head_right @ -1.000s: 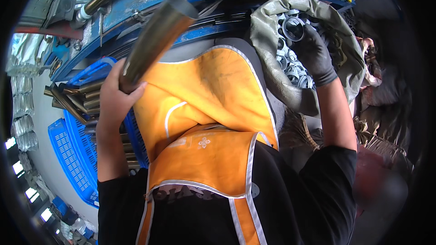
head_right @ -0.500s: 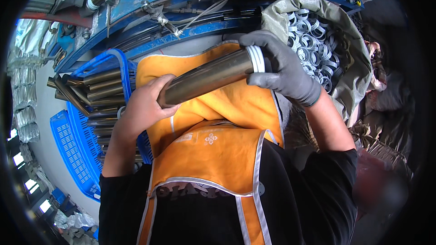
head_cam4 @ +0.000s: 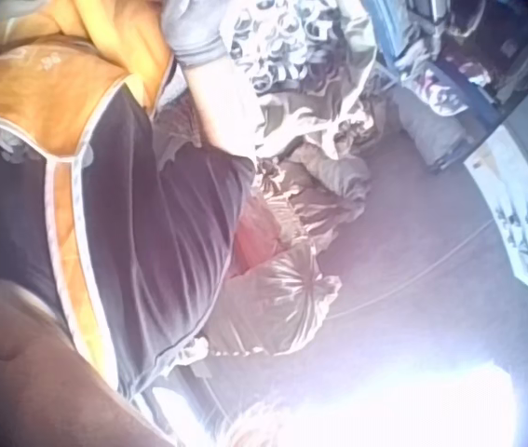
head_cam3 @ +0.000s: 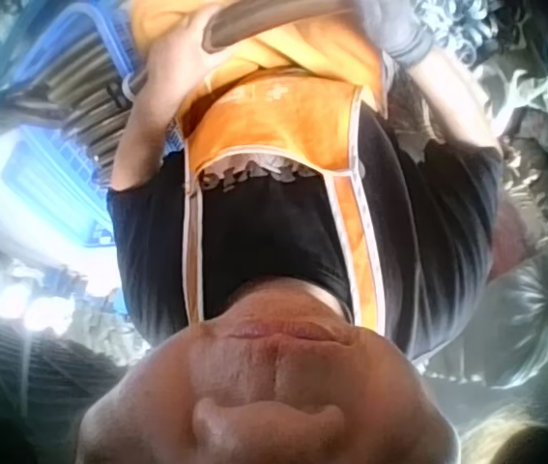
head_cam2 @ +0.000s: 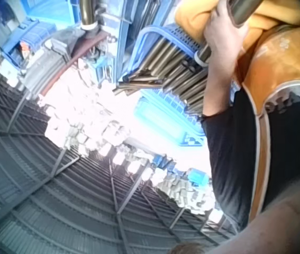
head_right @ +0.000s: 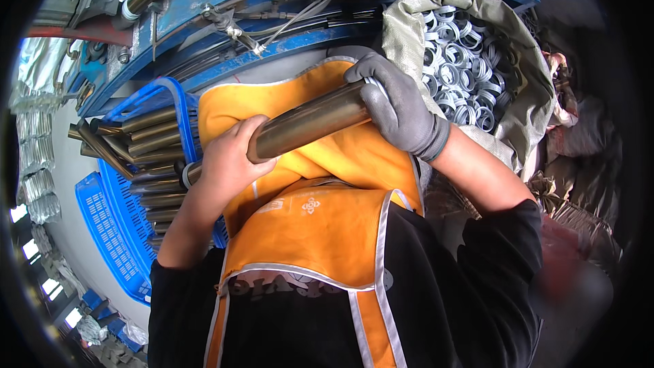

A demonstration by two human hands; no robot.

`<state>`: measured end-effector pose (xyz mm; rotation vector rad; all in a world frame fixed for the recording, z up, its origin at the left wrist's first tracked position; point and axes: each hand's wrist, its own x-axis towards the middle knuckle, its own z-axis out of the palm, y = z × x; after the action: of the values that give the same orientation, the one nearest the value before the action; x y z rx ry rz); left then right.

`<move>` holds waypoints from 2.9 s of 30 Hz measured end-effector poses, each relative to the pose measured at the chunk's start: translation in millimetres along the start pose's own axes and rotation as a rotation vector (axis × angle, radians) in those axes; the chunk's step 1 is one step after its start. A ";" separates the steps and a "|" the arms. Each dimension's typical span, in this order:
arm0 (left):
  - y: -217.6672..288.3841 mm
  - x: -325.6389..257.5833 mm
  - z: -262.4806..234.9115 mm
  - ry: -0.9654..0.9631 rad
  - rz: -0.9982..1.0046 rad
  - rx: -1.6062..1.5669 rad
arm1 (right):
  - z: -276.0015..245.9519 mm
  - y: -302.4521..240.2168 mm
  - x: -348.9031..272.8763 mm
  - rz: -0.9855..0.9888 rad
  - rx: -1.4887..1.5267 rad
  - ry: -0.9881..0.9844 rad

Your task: The person takes metal tubes from a crate, fits plastic rings onto their ends by hand from a sack, and places the tubes into a machine.

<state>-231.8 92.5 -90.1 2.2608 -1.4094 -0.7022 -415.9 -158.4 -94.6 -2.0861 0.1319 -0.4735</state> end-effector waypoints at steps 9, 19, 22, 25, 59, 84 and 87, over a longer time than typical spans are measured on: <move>5.2 -1.5 2.0 0.035 -0.011 0.074 | 4.3 1.3 -1.0 -0.034 0.038 0.044; -10.3 -2.6 -42.5 0.262 0.066 0.280 | -52.8 40.8 12.5 0.148 -0.293 0.169; -20.4 1.0 -48.8 0.354 0.104 0.296 | -104.2 117.7 -21.9 0.323 -0.802 0.149; -26.4 -0.6 -56.7 0.393 0.106 0.323 | -124.9 161.2 -47.9 0.484 -0.977 0.011; -67.2 88.2 -205.7 0.874 0.223 0.542 | -125.3 201.9 -71.5 0.643 -1.174 -0.263; -134.9 171.9 -150.8 0.735 0.094 0.522 | -121.0 202.0 -68.9 0.645 -1.210 -0.213; -173.0 92.1 -131.9 0.834 0.015 0.474 | -122.9 208.3 -77.5 0.588 -1.201 -0.208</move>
<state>4.2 89.9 -100.8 2.4033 -1.2114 0.6097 -514.8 -346.4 -233.8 -3.0261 1.0874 0.2960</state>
